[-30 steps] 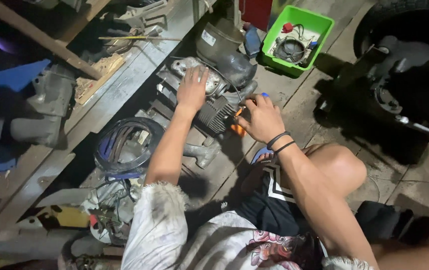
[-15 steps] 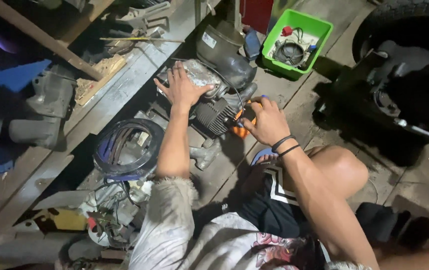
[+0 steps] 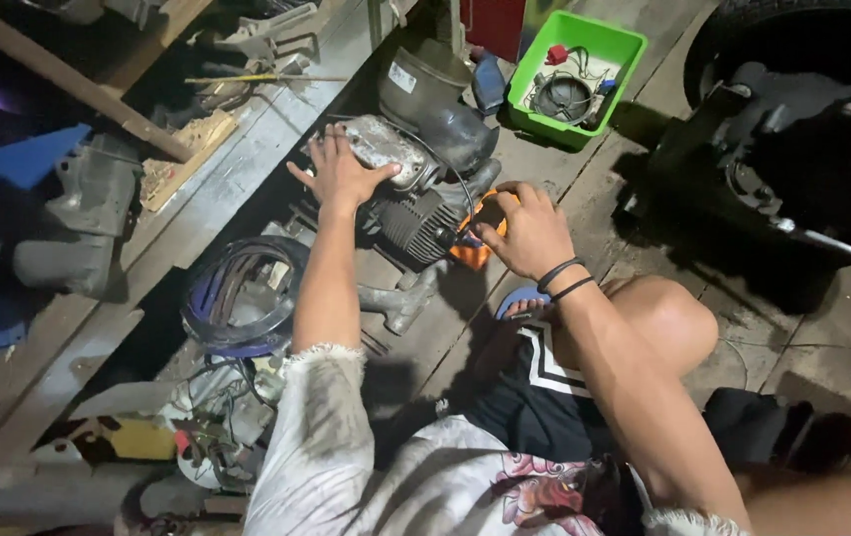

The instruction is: The person sits on the floor and uses a wrench to tighten bolts on a small engine attached to a tire. They also handle a small orange bottle and a black pouch while working on the motor.

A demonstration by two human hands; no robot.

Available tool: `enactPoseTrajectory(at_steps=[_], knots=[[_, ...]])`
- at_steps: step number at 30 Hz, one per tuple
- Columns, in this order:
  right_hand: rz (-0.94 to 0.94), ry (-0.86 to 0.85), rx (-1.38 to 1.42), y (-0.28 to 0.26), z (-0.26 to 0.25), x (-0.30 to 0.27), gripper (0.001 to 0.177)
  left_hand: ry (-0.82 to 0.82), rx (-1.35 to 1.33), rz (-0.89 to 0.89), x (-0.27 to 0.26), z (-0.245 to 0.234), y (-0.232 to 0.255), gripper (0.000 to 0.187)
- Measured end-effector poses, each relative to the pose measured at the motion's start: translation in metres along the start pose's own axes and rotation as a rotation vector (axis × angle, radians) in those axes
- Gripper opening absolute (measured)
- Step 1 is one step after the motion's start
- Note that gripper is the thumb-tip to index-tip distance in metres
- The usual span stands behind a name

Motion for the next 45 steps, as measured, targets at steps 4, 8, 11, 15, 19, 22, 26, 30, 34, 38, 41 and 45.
enactPoseTrajectory(at_steps=[4,8,11,15,19,22,26,30,34,38,41,45], knots=[[0.006,-0.001,0.0,-0.003,-0.006,-0.003,0.043,-0.017,0.062,-0.027,0.006,0.001,0.002,0.119],[-0.029,0.022,-0.003,0.0,-0.007,-0.007,0.042,0.045,0.012,-0.014,0.005,0.008,-0.003,0.119],[0.0,0.011,0.003,0.0,-0.007,-0.013,0.043,0.087,0.023,-0.046,-0.026,0.005,0.01,0.112],[0.02,0.019,-0.022,0.008,-0.01,-0.004,0.046,0.149,0.01,-0.073,-0.023,0.026,0.013,0.105],[0.001,0.017,-0.009,-0.001,-0.015,-0.004,0.048,0.112,0.03,-0.096,-0.03,0.016,0.017,0.103],[-0.025,0.059,0.018,-0.005,-0.026,-0.012,0.045,0.105,0.042,-0.111,-0.026,0.027,0.012,0.101],[-0.159,0.24,0.063,0.02,-0.057,-0.022,0.038,0.326,0.01,0.039,-0.048,0.067,0.037,0.084],[-0.135,0.399,-0.033,0.069,-0.104,-0.057,0.041,0.408,0.101,0.468,-0.08,0.113,0.097,0.067],[0.0,0.462,-0.245,0.125,-0.15,-0.116,0.042,0.43,-0.116,0.962,-0.095,0.104,0.176,0.031],[0.166,0.524,-0.353,0.191,-0.172,-0.193,0.037,0.098,-0.101,1.21,-0.086,0.085,0.26,0.018],[0.39,0.554,-0.44,0.256,-0.156,-0.245,0.04,0.113,0.14,1.201,-0.091,0.072,0.306,0.043],[0.627,0.535,-0.246,0.306,-0.14,-0.307,0.037,0.155,0.242,1.53,-0.14,0.055,0.351,0.034]])
Point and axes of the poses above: each hand's wrist, its own x-axis towards the middle knuckle, its own z-axis out of the palm, y = z × x, the point moved 2 cm from there along x, towards the middle knuckle, and after that the axes turned 10 degrees about -y, right-handed, at the moved point
